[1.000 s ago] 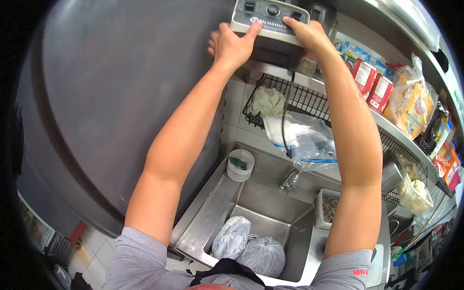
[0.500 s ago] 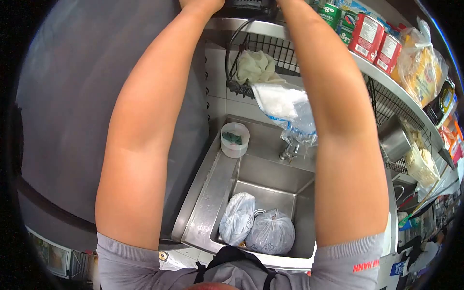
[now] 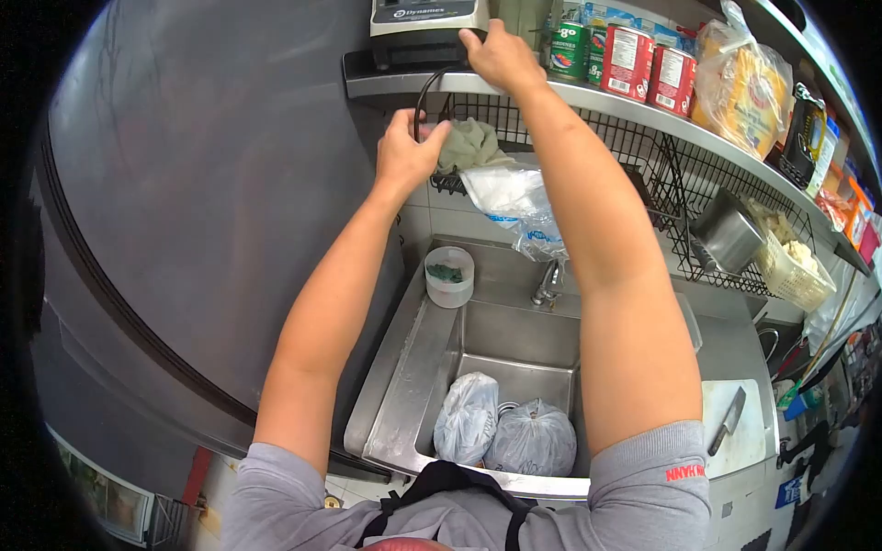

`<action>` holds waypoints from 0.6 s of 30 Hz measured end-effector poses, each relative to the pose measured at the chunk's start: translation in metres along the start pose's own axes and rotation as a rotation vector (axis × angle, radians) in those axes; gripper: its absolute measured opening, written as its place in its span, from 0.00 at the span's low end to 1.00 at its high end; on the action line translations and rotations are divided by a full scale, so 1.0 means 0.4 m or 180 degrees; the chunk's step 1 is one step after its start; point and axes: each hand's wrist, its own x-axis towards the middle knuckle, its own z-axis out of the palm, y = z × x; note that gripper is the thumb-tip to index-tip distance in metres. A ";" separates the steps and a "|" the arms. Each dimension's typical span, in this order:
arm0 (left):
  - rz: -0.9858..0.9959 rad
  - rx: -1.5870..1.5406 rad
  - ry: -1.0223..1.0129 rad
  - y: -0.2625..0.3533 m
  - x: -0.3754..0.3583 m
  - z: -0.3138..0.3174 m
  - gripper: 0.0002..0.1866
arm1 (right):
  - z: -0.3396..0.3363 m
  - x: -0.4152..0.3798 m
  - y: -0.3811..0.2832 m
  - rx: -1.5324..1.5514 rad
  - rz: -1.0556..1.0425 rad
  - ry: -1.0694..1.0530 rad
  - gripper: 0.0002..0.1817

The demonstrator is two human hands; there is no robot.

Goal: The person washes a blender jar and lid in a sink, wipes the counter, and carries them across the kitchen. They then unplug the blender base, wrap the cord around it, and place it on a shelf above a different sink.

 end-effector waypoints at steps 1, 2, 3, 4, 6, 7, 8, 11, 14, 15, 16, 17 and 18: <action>-0.0602 -0.0766 -0.0691 -0.006 0.015 0.002 0.16 | -0.005 -0.005 -0.011 -0.0084 0.0113 -0.0076 0.34; -0.1210 -0.1522 -0.1380 -0.013 0.035 0.002 0.11 | -0.009 -0.006 -0.014 -0.0117 0.0120 -0.0146 0.34; -0.1179 -0.1531 -0.1502 -0.026 0.065 -0.002 0.08 | -0.011 -0.009 -0.015 -0.0152 0.0128 -0.0226 0.33; -0.0954 -0.1265 -0.1305 -0.038 0.096 -0.018 0.08 | -0.016 -0.013 -0.017 -0.0183 0.0173 -0.0282 0.32; -0.0502 -0.0868 -0.0898 -0.039 0.169 -0.067 0.08 | -0.024 -0.015 -0.019 -0.0164 0.0173 -0.0264 0.32; -0.0292 -0.0741 -0.0696 -0.031 0.203 -0.090 0.09 | -0.026 -0.020 -0.019 -0.0158 0.0176 -0.0276 0.31; 0.0001 -0.0422 -0.0682 -0.030 0.243 -0.109 0.09 | -0.031 -0.026 -0.024 -0.0150 0.0233 -0.0261 0.31; 0.0711 0.1193 -0.0555 0.026 0.318 -0.131 0.08 | -0.030 -0.019 -0.019 -0.0097 0.0253 -0.0365 0.31; 0.1783 0.2279 -0.0809 0.012 0.398 -0.126 0.05 | -0.021 -0.006 -0.003 -0.0059 0.0186 -0.0341 0.31; 0.2254 0.2770 -0.0974 0.002 0.407 -0.119 0.05 | -0.014 -0.006 0.005 -0.0054 0.0107 -0.0357 0.30; 0.2334 0.3012 -0.1058 -0.007 0.410 -0.110 0.04 | -0.015 -0.009 0.003 -0.0042 0.0108 -0.0364 0.30; 0.2341 0.3027 -0.1065 -0.016 0.406 -0.098 0.04 | -0.018 -0.012 0.002 -0.0029 0.0109 -0.0376 0.30; 0.2559 0.3018 -0.0853 -0.027 0.398 -0.080 0.03 | -0.022 -0.013 0.002 -0.0010 0.0121 -0.0381 0.29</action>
